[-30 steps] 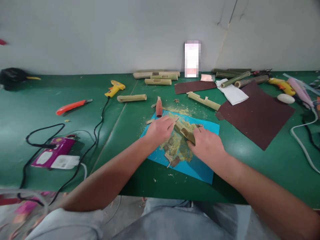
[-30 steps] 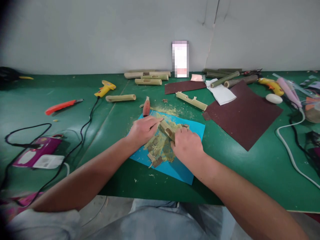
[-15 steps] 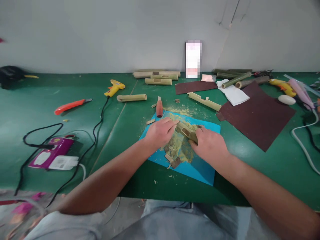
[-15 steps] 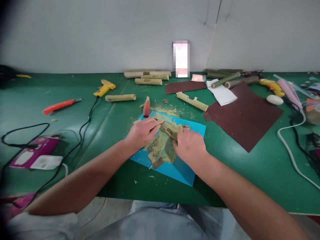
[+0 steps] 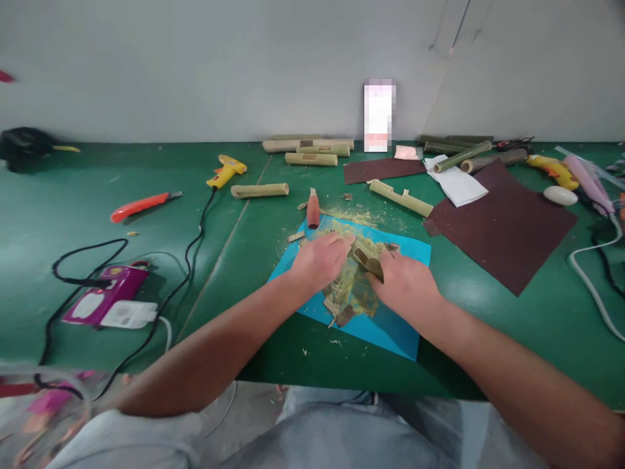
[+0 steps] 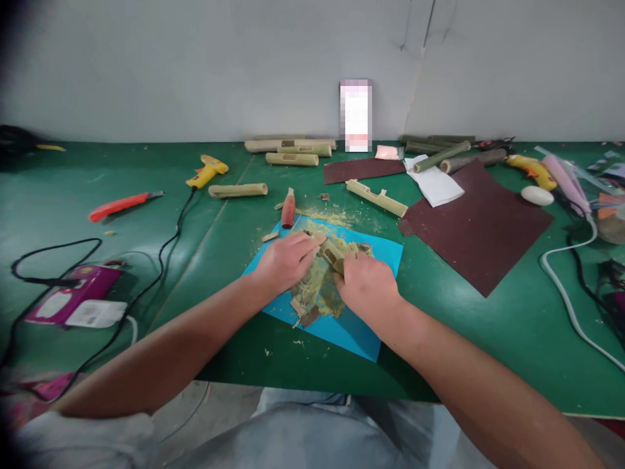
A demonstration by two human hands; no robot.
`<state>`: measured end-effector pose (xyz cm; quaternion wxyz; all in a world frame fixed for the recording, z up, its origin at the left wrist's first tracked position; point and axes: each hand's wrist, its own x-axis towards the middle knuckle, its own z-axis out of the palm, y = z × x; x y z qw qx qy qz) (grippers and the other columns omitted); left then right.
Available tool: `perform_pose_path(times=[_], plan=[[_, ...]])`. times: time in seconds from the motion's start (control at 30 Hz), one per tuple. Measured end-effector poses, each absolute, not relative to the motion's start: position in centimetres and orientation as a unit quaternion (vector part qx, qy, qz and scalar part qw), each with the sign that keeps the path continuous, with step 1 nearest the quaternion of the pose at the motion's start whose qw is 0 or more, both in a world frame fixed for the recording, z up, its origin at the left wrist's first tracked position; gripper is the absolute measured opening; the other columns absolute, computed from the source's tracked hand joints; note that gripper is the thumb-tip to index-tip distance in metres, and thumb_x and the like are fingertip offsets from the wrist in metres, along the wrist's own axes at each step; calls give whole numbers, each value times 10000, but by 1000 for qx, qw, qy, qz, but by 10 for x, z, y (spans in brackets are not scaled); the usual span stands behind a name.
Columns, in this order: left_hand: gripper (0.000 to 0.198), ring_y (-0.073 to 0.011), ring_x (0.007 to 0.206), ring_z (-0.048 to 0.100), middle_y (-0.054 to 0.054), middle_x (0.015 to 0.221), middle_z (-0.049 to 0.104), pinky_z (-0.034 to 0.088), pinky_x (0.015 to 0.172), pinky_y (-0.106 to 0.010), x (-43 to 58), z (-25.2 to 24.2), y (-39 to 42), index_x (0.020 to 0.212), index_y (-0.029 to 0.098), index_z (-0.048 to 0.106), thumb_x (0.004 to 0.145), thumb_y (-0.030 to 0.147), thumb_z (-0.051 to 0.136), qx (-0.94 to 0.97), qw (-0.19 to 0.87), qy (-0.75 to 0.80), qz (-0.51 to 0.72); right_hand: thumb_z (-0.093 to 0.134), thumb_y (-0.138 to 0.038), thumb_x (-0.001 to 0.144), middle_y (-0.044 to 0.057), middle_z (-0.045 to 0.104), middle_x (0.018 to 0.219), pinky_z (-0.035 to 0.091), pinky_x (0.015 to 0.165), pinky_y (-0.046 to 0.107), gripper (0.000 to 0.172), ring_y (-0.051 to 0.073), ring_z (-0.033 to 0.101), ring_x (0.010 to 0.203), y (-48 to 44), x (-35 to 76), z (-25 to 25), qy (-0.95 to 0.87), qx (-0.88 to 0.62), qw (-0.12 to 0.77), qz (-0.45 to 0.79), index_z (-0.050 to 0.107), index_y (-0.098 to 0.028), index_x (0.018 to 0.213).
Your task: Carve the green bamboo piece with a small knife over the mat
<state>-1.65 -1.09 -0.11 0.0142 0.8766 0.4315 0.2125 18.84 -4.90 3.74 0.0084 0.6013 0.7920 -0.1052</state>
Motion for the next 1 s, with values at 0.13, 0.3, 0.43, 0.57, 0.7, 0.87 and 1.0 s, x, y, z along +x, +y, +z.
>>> perform_pose_path(times=[0.13, 0.3, 0.43, 0.57, 0.7, 0.87, 1.0], plan=[[374, -181, 840, 697, -76, 940, 715, 547, 647, -259, -10, -2, -17, 1283, 171, 686, 1072, 262, 391, 908, 49, 377, 179, 490, -389, 1013, 152, 726, 1026, 482, 670, 324, 279, 261, 713, 911, -48, 188, 35, 789, 604, 5, -112, 645, -160, 1053], [382, -193, 869, 686, -90, 949, 708, 556, 683, -277, -13, -2, -13, 1284, 143, 680, 1067, 236, 380, 894, 9, 413, 173, 528, -402, 993, 156, 722, 1040, 483, 680, 327, 269, 269, 707, 934, -48, 189, 33, 788, 605, 4, -110, 642, -165, 1052], [390, -174, 832, 675, -72, 940, 696, 538, 656, -257, -14, 2, -15, 1346, 157, 642, 1062, 222, 383, 913, 14, 385, 132, 501, -394, 1007, 164, 722, 1071, 481, 684, 335, 284, 271, 705, 932, -48, 189, 34, 792, 600, 12, -114, 642, -162, 1089], [389, -202, 834, 668, -87, 926, 683, 524, 627, -278, -12, 4, -15, 1317, 142, 660, 1051, 213, 385, 904, -21, 411, 117, 512, -404, 1004, 158, 721, 1041, 466, 677, 323, 274, 268, 704, 943, -48, 189, 34, 790, 603, 0, -112, 642, -167, 1052], [386, -185, 804, 658, -76, 910, 680, 512, 619, -271, -11, 1, -16, 1307, 156, 660, 1062, 231, 372, 913, -8, 389, 123, 520, -395, 1004, 148, 727, 1019, 443, 652, 310, 260, 259, 707, 931, -47, 189, 32, 792, 599, -3, -114, 638, -167, 1040], [372, -187, 791, 647, -80, 912, 685, 478, 600, -276, -10, -1, -19, 1290, 151, 664, 1059, 213, 378, 906, -49, 398, 132, 527, -399, 1000, 141, 727, 1016, 426, 632, 307, 256, 256, 711, 921, -46, 190, 31, 791, 603, -10, -102, 638, -169, 1019], [378, -183, 751, 635, -64, 860, 675, 428, 560, -282, -7, 0, -22, 1328, 125, 640, 1056, 207, 390, 919, -63, 372, 115, 513, -392, 1005, 135, 727, 992, 423, 628, 313, 254, 256, 708, 905, -46, 190, 31, 793, 601, -9, -103, 640, -172, 997]])
